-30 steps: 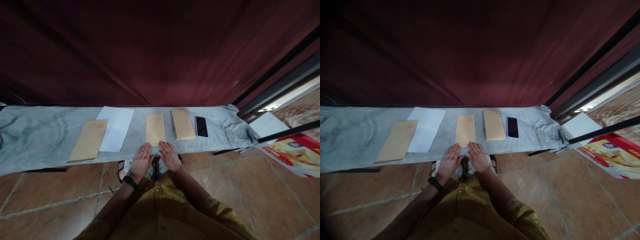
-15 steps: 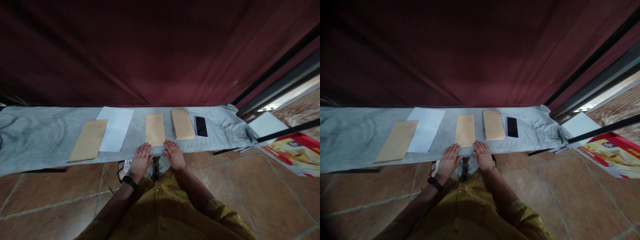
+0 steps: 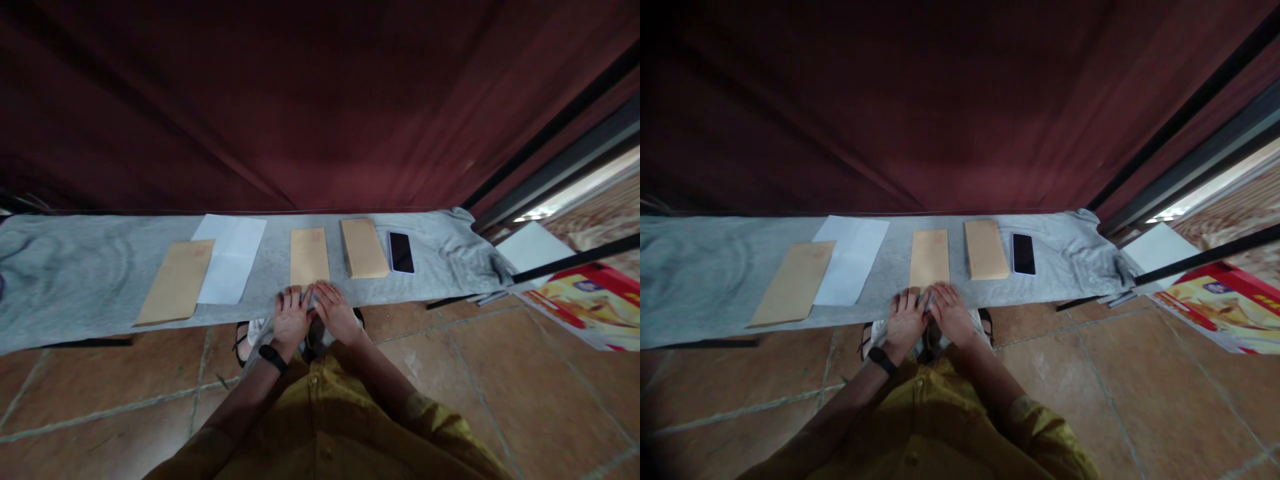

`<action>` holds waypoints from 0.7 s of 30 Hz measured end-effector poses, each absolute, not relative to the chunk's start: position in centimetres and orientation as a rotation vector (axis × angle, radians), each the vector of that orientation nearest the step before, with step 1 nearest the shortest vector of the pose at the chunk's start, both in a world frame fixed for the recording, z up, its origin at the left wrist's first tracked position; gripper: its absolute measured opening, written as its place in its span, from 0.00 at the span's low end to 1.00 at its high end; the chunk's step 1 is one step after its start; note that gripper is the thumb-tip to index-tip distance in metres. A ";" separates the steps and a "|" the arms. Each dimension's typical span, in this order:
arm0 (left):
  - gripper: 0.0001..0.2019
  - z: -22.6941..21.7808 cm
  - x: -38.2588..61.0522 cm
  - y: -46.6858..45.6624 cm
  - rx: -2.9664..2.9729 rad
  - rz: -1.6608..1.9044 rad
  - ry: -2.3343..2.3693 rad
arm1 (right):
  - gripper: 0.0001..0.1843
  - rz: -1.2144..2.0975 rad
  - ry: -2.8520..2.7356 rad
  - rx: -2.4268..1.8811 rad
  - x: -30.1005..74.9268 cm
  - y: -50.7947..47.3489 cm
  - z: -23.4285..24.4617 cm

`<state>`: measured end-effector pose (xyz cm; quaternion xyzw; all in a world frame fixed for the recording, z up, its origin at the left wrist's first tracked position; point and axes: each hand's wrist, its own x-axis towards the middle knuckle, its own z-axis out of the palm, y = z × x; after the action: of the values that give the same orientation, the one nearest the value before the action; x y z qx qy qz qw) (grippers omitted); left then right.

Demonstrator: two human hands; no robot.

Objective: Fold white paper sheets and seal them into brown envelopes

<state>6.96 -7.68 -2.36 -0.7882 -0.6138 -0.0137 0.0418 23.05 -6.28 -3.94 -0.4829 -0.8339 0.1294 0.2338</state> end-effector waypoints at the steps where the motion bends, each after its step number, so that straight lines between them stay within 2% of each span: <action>1: 0.27 -2.4 7.0 -7.7 -2.412 -0.033 -1.885 | 0.25 0.376 -2.300 -1.310 22.6 -6.3 -3.9; 10: 0.31 -2.9 7.1 -7.8 -2.470 -0.192 -1.910 | 0.27 0.357 -2.320 -1.337 22.9 -6.6 -4.4; 21: 0.31 -2.9 6.1 -8.0 -2.480 -0.127 -1.884 | 0.26 0.272 -2.259 -1.446 24.5 -6.6 -5.1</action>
<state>6.08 -8.01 -2.90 -0.7956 -0.6043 -0.0407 0.0122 24.51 -6.60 -5.07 -0.5230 -0.8173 0.0985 0.2209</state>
